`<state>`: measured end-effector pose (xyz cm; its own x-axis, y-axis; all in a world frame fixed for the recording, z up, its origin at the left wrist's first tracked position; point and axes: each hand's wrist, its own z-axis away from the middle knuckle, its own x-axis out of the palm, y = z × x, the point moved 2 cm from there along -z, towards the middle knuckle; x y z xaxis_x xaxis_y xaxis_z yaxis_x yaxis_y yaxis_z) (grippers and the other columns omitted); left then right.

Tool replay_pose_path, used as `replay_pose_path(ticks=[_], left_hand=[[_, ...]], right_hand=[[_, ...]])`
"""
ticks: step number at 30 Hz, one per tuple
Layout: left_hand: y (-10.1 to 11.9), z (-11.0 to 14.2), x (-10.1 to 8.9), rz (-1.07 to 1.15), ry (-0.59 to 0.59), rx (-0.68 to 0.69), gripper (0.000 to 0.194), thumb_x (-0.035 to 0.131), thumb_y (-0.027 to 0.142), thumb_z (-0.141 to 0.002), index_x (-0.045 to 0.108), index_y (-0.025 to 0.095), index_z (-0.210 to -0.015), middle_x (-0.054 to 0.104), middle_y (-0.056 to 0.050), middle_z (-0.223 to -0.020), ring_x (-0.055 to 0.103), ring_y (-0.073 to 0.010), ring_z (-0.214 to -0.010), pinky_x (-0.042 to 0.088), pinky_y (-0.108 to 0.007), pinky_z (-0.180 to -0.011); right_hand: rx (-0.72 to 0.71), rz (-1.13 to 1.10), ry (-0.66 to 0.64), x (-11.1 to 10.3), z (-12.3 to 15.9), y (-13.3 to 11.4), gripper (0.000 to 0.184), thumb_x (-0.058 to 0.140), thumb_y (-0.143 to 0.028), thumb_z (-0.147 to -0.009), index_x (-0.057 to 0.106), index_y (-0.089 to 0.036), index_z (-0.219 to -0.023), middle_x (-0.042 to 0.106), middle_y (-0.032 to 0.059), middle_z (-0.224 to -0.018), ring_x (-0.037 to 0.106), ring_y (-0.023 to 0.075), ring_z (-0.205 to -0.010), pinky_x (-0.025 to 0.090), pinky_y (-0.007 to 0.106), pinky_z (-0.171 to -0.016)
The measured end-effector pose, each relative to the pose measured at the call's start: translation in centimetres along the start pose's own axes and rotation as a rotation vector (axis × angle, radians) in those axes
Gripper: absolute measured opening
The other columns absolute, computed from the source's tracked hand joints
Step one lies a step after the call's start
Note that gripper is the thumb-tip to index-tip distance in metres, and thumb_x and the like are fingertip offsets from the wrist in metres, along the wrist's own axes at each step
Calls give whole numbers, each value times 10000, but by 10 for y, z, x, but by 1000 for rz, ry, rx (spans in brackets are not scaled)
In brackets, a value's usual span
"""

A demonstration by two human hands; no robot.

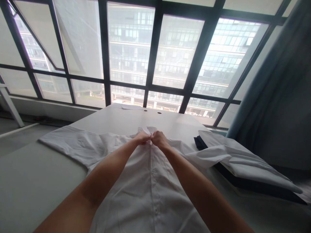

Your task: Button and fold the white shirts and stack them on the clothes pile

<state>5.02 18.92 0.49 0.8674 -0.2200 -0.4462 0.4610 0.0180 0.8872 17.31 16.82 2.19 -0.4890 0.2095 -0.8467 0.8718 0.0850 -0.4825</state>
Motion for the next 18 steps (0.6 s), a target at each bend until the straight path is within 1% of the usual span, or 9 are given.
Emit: replay_pose_path(ticks=[2, 4, 7, 9, 11, 14, 16, 18], left_hand=[[-1, 7, 1, 59, -6, -5, 322, 695, 333, -828, 497, 184, -621, 409, 50, -473, 360, -84, -394, 266, -230, -404], [-5, 13, 2, 129, -13, 10, 347, 662, 416, -873, 505, 183, -670, 405, 66, -503, 346, -69, -390, 255, -212, -393], [-15, 19, 6, 259, -10, 73, 383, 668, 479, -876, 499, 187, -695, 382, 89, -504, 321, -52, -379, 221, -193, -383], [-21, 21, 8, 304, 0, 128, 362, 671, 456, -876, 516, 182, -698, 385, 93, -493, 314, -50, -376, 215, -192, -382], [-24, 20, 11, 288, 12, 180, 311, 667, 407, -878, 555, 170, -710, 407, 89, -486, 330, -55, -383, 231, -193, -390], [-27, 18, 13, 259, 38, 235, 272, 662, 353, -874, 575, 164, -700, 436, 81, -478, 358, -61, -391, 265, -195, -408], [-28, 16, 14, 262, 67, 246, 266, 647, 336, -883, 573, 164, -695, 460, 76, -484, 370, -63, -388, 283, -199, -415], [-29, 16, 14, 269, 99, 245, 252, 631, 323, -897, 581, 161, -710, 490, 70, -503, 388, -66, -387, 294, -202, -414]], right_hand=[[50, -206, -8, 6, 0, 8, 205, 589, -226, -903, 743, -125, -813, 744, 131, -767, 721, 221, -743, 544, 272, -666], [67, -354, -43, 14, 2, 16, 208, 565, -225, -910, 734, -135, -831, 729, 74, -708, 694, 174, -644, 536, 233, -590], [91, -609, -59, 25, 8, 29, 159, 585, -232, -879, 716, -143, -866, 721, 40, -718, 665, 148, -608, 536, 216, -546], [116, -768, -64, 28, 12, 36, 141, 597, -244, -862, 697, -146, -848, 712, 44, -717, 659, 149, -610, 549, 225, -557], [117, -827, -75, 29, 15, 40, 128, 595, -249, -855, 678, -152, -849, 712, 53, -739, 673, 156, -643, 564, 234, -587], [76, -815, -83, 28, 18, 41, 116, 574, -237, -832, 651, -164, -880, 715, 55, -798, 694, 171, -698, 568, 237, -595], [39, -768, -40, 27, 20, 40, 132, 552, -219, -802, 633, -169, -894, 707, 48, -806, 685, 172, -679, 555, 238, -575], [5, -712, 13, 26, 23, 38, 191, 538, -211, -775, 624, -167, -939, 693, 41, -793, 661, 168, -628, 535, 240, -553]])
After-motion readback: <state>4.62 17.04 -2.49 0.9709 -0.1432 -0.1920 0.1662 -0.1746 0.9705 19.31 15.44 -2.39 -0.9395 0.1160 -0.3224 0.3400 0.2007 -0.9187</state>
